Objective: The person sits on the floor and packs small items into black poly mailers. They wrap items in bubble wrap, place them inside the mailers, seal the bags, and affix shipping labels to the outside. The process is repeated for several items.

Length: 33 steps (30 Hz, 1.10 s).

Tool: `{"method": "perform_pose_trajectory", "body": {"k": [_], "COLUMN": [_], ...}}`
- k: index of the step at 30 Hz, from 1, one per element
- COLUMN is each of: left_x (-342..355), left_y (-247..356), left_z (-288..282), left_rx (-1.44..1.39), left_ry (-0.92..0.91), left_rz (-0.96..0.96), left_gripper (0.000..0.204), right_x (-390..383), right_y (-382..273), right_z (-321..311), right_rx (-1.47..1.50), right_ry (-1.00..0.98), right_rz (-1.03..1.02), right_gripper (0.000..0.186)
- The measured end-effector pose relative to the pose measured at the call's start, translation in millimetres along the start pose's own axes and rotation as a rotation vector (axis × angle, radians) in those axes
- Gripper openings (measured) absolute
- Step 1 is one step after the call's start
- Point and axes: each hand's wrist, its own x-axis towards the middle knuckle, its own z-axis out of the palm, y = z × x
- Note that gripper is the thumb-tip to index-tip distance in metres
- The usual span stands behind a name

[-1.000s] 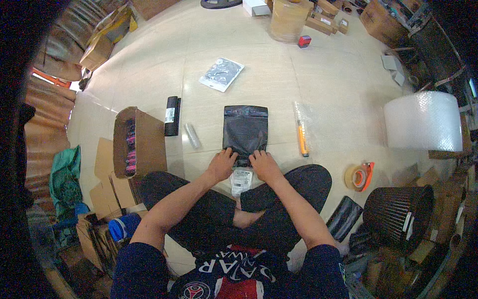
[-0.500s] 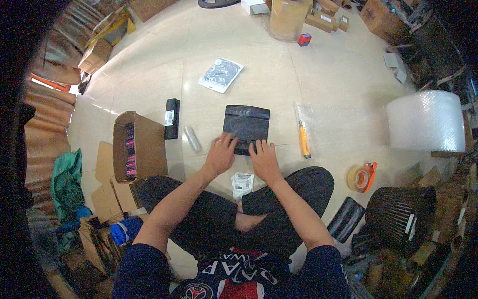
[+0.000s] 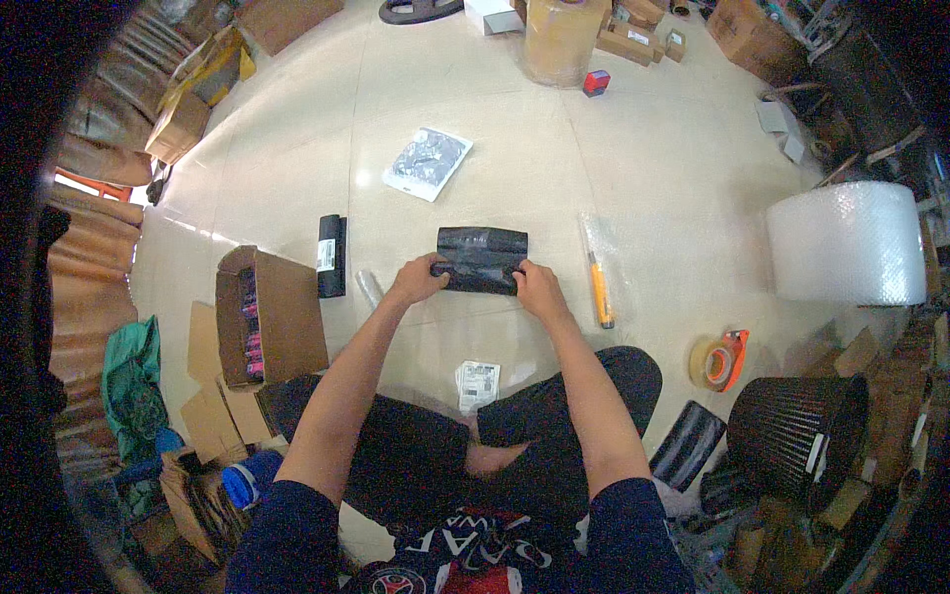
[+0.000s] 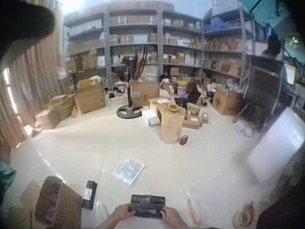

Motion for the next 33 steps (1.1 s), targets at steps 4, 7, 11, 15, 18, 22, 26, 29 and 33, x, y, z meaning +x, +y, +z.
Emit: {"method": "perform_pose_trajectory", "body": {"k": [4,7,11,15,18,22,26,29,33], "left_x": [12.9,3.8,-15.3,0.3,28.4,49.1,48.5,47.7,32.7], "left_y": [7.5,18.5,27.1,25.0,27.6,37.7,40.4,34.3,15.2], "left_z": [0.5,9.8,17.9,2.8,-9.3,-6.9,1.9,-2.1,-6.4], "left_rx": [-0.004,0.089,0.341,0.265,-0.057,0.17,0.383,0.274,-0.414], "left_ry": [0.032,0.211,0.398,0.175,0.124,0.535,0.215,0.278,0.095], "left_rz": [-0.055,0.015,0.387,0.415,0.239,0.391,0.338,0.296,0.139], "left_gripper": [0.05,0.053,0.057,0.054,0.056,0.062,0.077,0.067,0.044], "right_x": [-13.5,-31.3,-20.9,14.6,37.3,47.9,51.0,58.2,47.2], "right_y": [-21.9,-32.6,-22.8,-11.7,-13.3,-24.3,-25.7,-14.0,0.9], "right_z": [5.2,23.5,28.1,4.4,-9.8,-4.0,4.0,-9.3,-27.3], "right_rx": [-0.396,-0.795,-0.683,-0.401,-0.257,-0.602,-0.742,-0.48,0.305], "right_ry": [0.107,0.16,0.275,-0.014,-0.025,0.214,0.268,0.119,-0.13], "right_rz": [-0.158,-0.375,-0.326,-0.16,0.008,-0.167,-0.231,-0.161,0.174], "right_gripper": [0.043,0.053,0.053,0.046,0.045,0.05,0.052,0.051,0.037]}}
